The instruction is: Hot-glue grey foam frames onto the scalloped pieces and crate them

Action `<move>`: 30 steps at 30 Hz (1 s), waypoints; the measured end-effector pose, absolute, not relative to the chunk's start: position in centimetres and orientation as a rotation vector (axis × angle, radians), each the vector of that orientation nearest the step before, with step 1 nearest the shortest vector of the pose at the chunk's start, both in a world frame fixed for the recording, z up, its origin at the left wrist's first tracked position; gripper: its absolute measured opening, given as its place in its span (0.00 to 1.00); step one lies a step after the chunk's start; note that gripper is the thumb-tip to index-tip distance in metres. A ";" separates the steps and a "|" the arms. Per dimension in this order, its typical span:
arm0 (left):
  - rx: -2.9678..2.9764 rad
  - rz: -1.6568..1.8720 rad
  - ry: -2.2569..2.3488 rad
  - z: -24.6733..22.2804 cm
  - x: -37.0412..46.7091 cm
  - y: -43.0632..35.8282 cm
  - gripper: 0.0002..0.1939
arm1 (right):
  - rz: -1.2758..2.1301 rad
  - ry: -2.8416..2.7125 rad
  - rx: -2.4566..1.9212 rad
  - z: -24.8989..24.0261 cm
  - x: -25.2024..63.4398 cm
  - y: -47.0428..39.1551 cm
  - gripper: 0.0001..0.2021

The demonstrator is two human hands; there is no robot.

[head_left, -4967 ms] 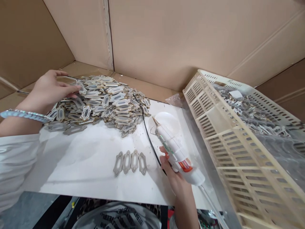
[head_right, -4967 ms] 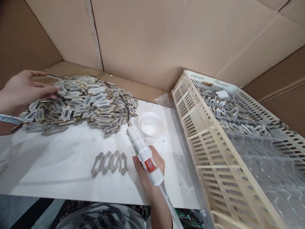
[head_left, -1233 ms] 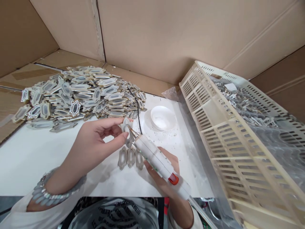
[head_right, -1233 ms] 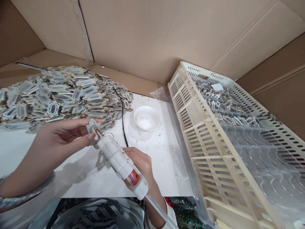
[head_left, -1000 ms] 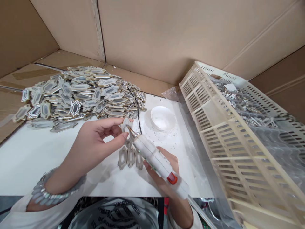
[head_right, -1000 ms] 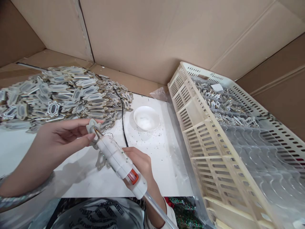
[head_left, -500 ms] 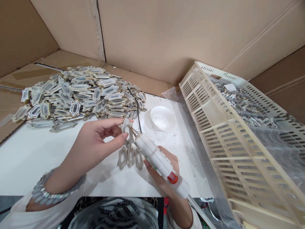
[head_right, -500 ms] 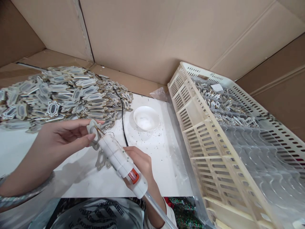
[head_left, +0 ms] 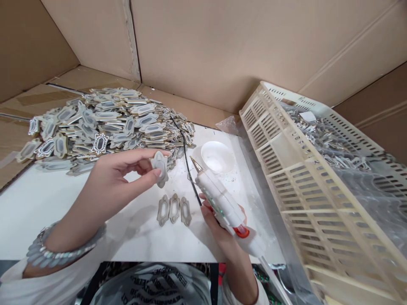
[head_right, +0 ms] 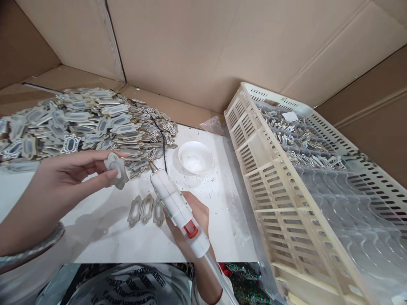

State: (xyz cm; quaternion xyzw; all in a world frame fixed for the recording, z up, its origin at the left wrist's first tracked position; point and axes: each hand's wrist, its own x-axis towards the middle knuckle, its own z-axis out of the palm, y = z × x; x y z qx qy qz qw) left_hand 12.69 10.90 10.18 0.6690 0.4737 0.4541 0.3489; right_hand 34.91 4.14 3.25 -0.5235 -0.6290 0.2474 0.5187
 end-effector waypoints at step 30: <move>1.901 1.411 1.268 9.9 12.7 10.4 0.12 | 0.777 -1.733 -1.016 3.2 35.1 4.1 0.04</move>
